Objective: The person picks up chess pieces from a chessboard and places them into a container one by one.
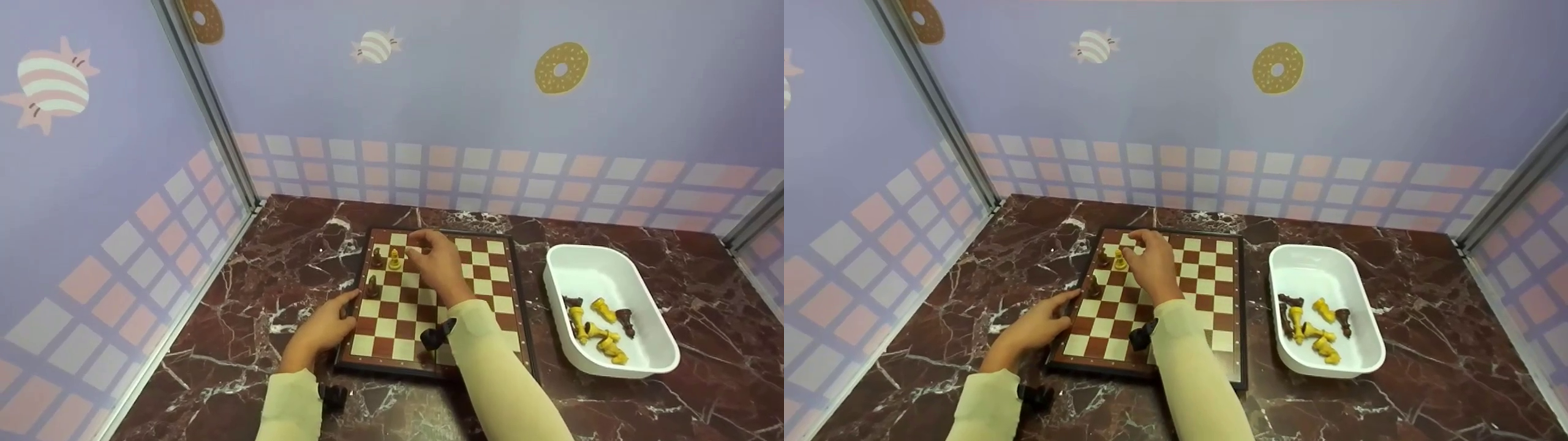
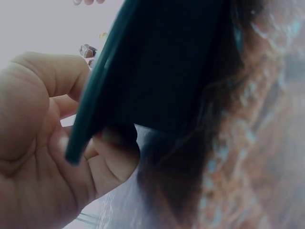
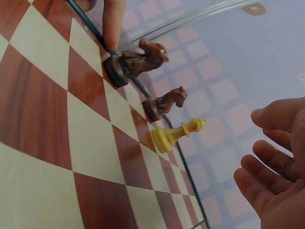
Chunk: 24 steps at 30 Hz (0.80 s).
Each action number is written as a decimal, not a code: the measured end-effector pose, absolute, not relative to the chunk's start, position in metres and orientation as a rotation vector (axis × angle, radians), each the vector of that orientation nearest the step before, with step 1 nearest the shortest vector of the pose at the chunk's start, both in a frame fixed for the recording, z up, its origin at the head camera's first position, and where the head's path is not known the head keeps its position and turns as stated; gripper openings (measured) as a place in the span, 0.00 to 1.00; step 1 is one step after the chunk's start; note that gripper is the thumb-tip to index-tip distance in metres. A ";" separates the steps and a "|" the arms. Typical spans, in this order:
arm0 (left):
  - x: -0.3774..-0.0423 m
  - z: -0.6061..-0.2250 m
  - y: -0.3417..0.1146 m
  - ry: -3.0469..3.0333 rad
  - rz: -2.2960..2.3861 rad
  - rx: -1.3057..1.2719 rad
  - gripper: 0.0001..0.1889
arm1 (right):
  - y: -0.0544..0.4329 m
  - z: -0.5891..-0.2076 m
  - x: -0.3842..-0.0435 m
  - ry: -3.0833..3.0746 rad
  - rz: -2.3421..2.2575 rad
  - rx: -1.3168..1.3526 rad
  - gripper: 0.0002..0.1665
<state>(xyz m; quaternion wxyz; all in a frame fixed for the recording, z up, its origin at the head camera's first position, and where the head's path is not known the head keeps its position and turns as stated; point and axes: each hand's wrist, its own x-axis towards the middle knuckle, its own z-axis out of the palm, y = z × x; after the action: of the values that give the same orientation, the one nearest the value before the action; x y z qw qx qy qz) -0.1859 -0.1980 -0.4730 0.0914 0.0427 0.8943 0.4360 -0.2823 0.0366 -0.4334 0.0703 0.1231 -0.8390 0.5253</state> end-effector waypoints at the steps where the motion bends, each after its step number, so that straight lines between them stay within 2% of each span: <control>1: -0.185 -0.473 -0.198 2.653 1.299 0.130 0.37 | 0.035 -0.434 -0.283 -2.529 1.572 0.367 0.18; 20: -0.184 -0.470 -0.199 2.679 1.321 0.182 0.36 | 0.018 -0.447 -0.304 -2.754 1.471 0.433 0.23; 24: -0.185 -0.470 -0.199 2.697 1.308 0.198 0.36 | 0.016 -0.449 -0.307 -2.764 1.476 0.463 0.21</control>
<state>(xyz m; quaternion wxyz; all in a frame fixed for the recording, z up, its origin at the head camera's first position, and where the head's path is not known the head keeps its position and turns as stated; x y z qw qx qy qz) -0.1848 -0.1989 -0.4701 0.0690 0.0659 0.8956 0.4344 -0.3066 0.0164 -0.4494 -0.0130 0.1461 -0.8726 0.4658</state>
